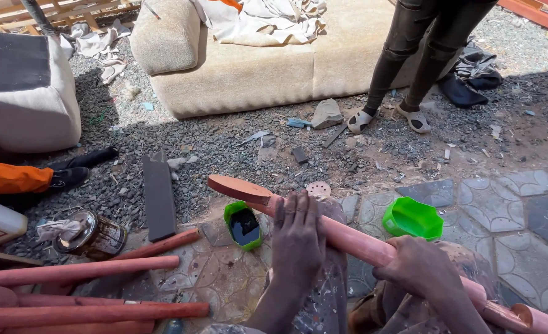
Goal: Sanding a wooden furniture leg by hand using a sanding disc in an outdoor workshop.
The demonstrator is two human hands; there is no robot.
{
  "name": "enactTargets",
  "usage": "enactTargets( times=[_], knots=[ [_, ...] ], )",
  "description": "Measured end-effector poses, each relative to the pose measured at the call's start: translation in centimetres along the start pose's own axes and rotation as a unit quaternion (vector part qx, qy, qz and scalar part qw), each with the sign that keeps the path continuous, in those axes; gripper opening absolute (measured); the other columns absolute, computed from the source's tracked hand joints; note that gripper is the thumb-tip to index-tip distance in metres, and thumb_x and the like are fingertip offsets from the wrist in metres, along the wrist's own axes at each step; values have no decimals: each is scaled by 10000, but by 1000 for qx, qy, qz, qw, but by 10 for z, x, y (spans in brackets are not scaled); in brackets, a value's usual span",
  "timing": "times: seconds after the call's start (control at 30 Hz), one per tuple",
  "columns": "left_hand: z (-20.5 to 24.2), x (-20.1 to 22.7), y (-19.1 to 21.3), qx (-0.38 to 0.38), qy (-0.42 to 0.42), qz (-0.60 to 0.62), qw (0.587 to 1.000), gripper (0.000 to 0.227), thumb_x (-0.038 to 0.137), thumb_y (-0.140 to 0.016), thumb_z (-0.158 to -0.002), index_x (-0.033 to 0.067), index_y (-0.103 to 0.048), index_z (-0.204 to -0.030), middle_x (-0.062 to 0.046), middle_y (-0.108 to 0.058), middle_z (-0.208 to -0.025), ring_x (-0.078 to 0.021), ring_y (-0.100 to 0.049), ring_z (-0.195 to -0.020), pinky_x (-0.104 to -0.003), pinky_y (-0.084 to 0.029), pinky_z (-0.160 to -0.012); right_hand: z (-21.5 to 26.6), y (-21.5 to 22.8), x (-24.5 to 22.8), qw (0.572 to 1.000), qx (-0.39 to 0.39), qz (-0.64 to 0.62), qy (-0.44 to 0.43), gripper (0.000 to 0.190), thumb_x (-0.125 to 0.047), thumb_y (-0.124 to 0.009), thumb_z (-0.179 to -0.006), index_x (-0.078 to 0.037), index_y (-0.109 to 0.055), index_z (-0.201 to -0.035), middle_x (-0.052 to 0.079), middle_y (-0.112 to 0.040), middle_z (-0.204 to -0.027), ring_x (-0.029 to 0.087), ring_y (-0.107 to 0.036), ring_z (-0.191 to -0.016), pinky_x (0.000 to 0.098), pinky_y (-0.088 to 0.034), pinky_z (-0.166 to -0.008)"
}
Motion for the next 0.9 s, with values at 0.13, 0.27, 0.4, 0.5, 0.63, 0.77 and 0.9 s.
enactTargets(
  times=[0.13, 0.27, 0.4, 0.5, 0.63, 0.77, 0.9],
  knots=[
    [12, 52, -2, -59, -99, 175, 978, 474, 159, -493, -985, -81, -577, -1386, -266, -582, -1442, -406, -496, -1403, -532, -260, -1222, 5, -2, 11, 999, 32, -10, -21, 383, -514, -769, -657, -229, -801, -910, 16, -813, -834, 225, -752, -752, 375, -567, -753],
    [-6, -29, -1, -35, -58, 22, 997, 467, 244, -445, -1036, -18, -602, -1389, -159, -602, -1462, -299, -496, -1423, -439, -272, -1215, 11, -2, 24, 999, 16, -7, -35, 337, -486, -761, -653, -273, -804, -910, -16, -812, -826, 196, -756, -774, 351, -561, -763],
    [5, 56, -13, -55, -33, 83, 994, 535, 247, -389, -1045, -69, -486, -1466, -266, -482, -1533, -414, -366, -1487, -509, -184, -1255, 0, -3, 34, 999, 7, -22, -49, 374, -463, -776, -629, -284, -819, -955, -8, -811, -843, 204, -743, -774, 351, -560, -749],
    [12, 77, -9, -73, -116, 250, 958, 455, 138, -501, -967, -83, -620, -1347, -277, -601, -1426, -436, -520, -1387, -519, -347, -1179, -14, -16, 38, 999, 43, -5, 3, 443, -415, -509, -863, -66, -780, -825, 133, -786, -825, 315, -737, -713, 428, -559, -705],
    [-16, -13, -13, -55, -79, 62, 993, 475, 282, -400, -1059, -5, -593, -1385, -179, -597, -1447, -346, -493, -1409, -476, -250, -1231, -16, -7, 28, 999, 17, -28, 19, 411, -497, -806, -575, -182, -785, -839, 11, -786, -769, 198, -707, -686, 338, -563, -706],
    [-10, 21, -6, -22, -25, 92, 995, 471, 209, -431, -1025, -92, -589, -1352, -267, -586, -1429, -404, -475, -1414, -502, -205, -1246, -4, 8, 19, 994, -55, -92, 4, 431, -393, -816, -557, -210, -825, -947, -40, -795, -764, 129, -680, -653, 255, -529, -652],
    [20, 46, -21, -37, -155, 223, 962, 598, 267, -602, -947, -46, -529, -1451, -260, -512, -1526, -419, -421, -1455, -542, -276, -1166, -24, -7, 22, 988, -12, -130, 83, 526, -497, -855, -573, -258, -758, -1031, -34, -817, -807, 140, -716, -668, 300, -563, -645]
  ],
)
Point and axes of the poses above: each hand's wrist, its own z-axis away from the middle knuckle, its own y-axis out of the back of the hand, x = y × z, the point moved 4 cm from there along -z, towards the middle knuckle
